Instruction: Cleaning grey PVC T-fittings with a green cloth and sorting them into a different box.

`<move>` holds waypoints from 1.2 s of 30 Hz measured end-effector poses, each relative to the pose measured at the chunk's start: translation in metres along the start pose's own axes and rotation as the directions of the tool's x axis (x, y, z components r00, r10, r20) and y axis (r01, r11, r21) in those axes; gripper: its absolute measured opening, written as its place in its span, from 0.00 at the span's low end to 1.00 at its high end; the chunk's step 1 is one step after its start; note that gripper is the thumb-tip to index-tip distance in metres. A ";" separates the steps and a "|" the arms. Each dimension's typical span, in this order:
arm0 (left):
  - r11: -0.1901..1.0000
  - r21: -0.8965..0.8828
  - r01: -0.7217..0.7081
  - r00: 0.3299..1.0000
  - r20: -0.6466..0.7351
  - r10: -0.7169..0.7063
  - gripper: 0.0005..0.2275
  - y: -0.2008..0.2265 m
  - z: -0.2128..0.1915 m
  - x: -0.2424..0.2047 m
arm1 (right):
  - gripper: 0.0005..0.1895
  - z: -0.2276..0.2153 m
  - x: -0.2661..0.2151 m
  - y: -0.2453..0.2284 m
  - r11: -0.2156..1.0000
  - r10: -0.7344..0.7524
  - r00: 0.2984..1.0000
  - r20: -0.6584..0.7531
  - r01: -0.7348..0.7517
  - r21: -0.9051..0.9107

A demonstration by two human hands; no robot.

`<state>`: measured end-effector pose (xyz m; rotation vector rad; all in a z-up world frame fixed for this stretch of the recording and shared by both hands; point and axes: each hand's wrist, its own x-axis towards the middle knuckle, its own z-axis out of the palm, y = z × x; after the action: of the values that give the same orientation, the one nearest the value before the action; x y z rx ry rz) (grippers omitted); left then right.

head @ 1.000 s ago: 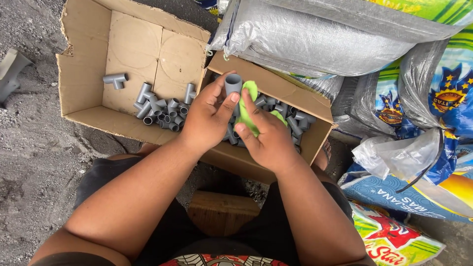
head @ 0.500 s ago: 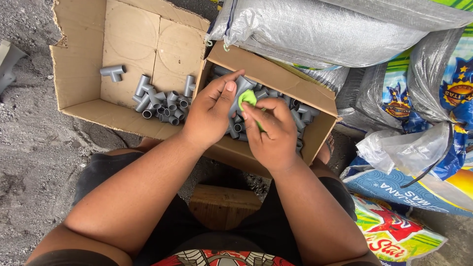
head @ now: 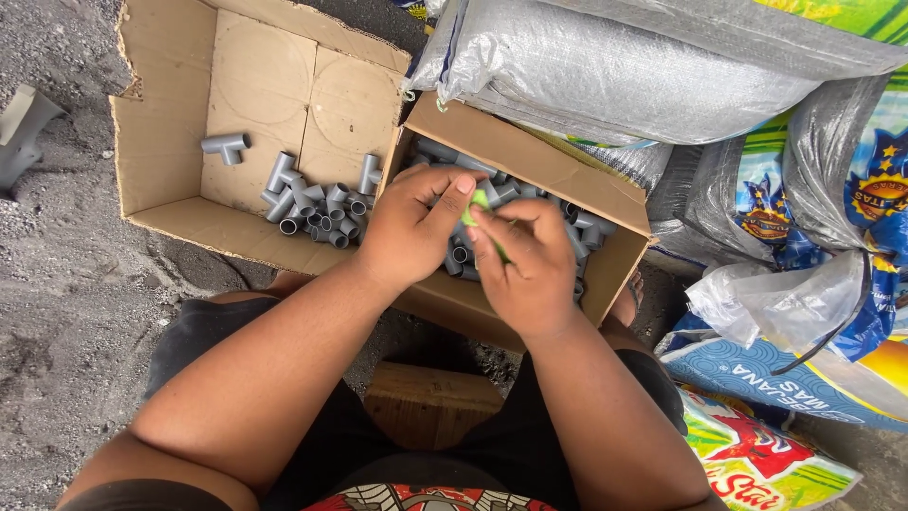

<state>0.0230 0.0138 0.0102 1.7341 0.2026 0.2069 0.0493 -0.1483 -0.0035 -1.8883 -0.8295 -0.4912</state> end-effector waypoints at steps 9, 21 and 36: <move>0.996 -0.078 0.049 0.999 0.004 -0.049 0.19 -0.003 0.004 -0.003 | 0.09 0.009 -0.009 -0.004 0.999 0.006 0.997 0.075 -0.010 0.048; 0.999 -0.048 0.014 1.000 0.016 -0.013 0.23 -0.006 -0.001 -0.001 | 0.06 0.014 -0.012 -0.006 0.994 -0.061 0.993 0.100 0.069 -0.085; 0.997 0.075 -0.026 0.999 0.044 0.023 0.22 -0.002 0.000 -0.003 | 0.09 0.010 -0.013 0.017 1.000 0.017 0.992 0.129 -0.017 0.001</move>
<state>0.0197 0.0134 0.0078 1.8154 0.1590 0.1816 0.0523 -0.1483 -0.0267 -1.9392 -0.8972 -0.3605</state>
